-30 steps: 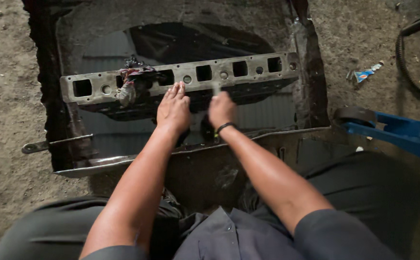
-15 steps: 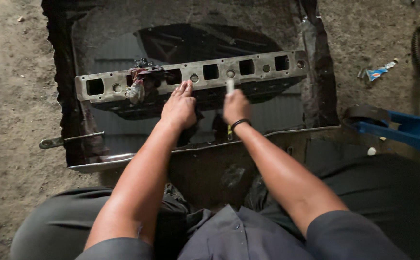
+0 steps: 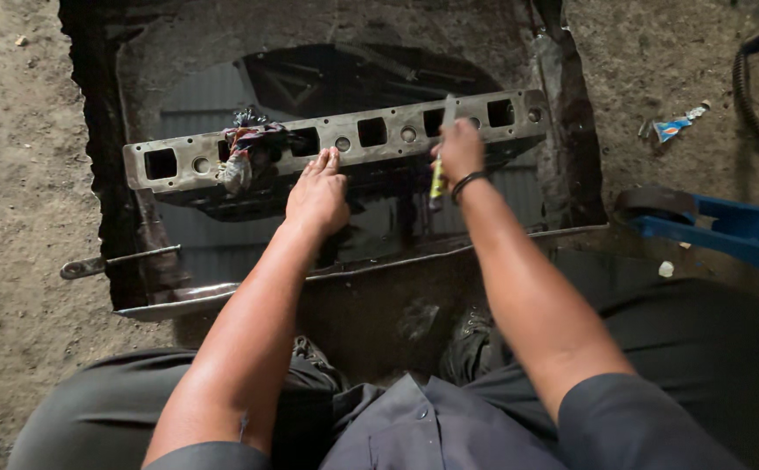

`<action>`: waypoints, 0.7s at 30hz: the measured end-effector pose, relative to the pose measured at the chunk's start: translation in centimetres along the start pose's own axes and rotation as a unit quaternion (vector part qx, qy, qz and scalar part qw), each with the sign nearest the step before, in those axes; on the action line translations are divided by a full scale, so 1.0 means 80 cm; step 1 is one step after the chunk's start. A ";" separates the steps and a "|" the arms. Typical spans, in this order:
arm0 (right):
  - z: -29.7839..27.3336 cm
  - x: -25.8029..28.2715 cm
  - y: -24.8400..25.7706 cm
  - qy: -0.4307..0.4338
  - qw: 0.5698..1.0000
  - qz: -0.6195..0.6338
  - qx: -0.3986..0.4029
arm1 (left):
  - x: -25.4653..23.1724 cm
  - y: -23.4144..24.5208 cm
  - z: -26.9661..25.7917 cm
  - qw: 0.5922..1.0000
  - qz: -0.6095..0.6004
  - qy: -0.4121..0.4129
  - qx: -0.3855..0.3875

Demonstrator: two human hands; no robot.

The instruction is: The person scrubs a long, rectangular metal part with multiple holes using a white brush and a dark cloth. The part is placed on a dark, wet surface, and the person repeatedly scrubs the surface and the holes to remove grime.

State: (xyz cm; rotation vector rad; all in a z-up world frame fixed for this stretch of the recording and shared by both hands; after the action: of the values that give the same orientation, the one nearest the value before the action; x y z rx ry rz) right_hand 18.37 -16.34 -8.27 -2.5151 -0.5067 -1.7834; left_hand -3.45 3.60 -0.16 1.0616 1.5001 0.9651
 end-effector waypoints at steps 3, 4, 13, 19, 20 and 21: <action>-0.004 0.020 0.019 0.003 0.992 -0.117 -0.041 | -0.003 0.002 0.000 1.000 0.009 0.003 0.000; -0.008 0.023 0.026 -0.009 0.986 -0.159 -0.057 | -0.004 0.001 0.000 1.000 0.008 0.002 -0.005; -0.038 0.067 0.027 0.167 0.910 -0.363 -0.112 | -0.004 -0.004 0.001 0.999 0.014 -0.005 -0.039; -0.054 0.073 0.013 0.218 0.908 -0.338 -0.112 | -0.011 0.002 -0.001 0.999 0.032 0.003 -0.037; -0.056 0.074 0.012 0.208 0.911 -0.335 -0.124 | -0.012 0.004 0.000 0.999 0.029 0.005 -0.038; -0.059 0.075 0.012 0.198 0.913 -0.331 -0.136 | -0.012 0.006 0.000 0.999 0.026 0.007 -0.040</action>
State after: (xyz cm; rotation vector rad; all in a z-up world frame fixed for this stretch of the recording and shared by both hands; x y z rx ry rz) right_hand 16.11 -16.65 -0.97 -2.1582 -1.2719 -2.6739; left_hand -3.26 2.83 0.54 1.0426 1.4405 1.0613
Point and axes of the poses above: each hand's wrist, its own z-axis towards the middle knuckle, its own y-axis out of the back of the hand, x = y × z, the point moved 7 cm from there along z, towards the middle knuckle, and after that the axes turned 8 degrees about -y, right-handed, at the moved point
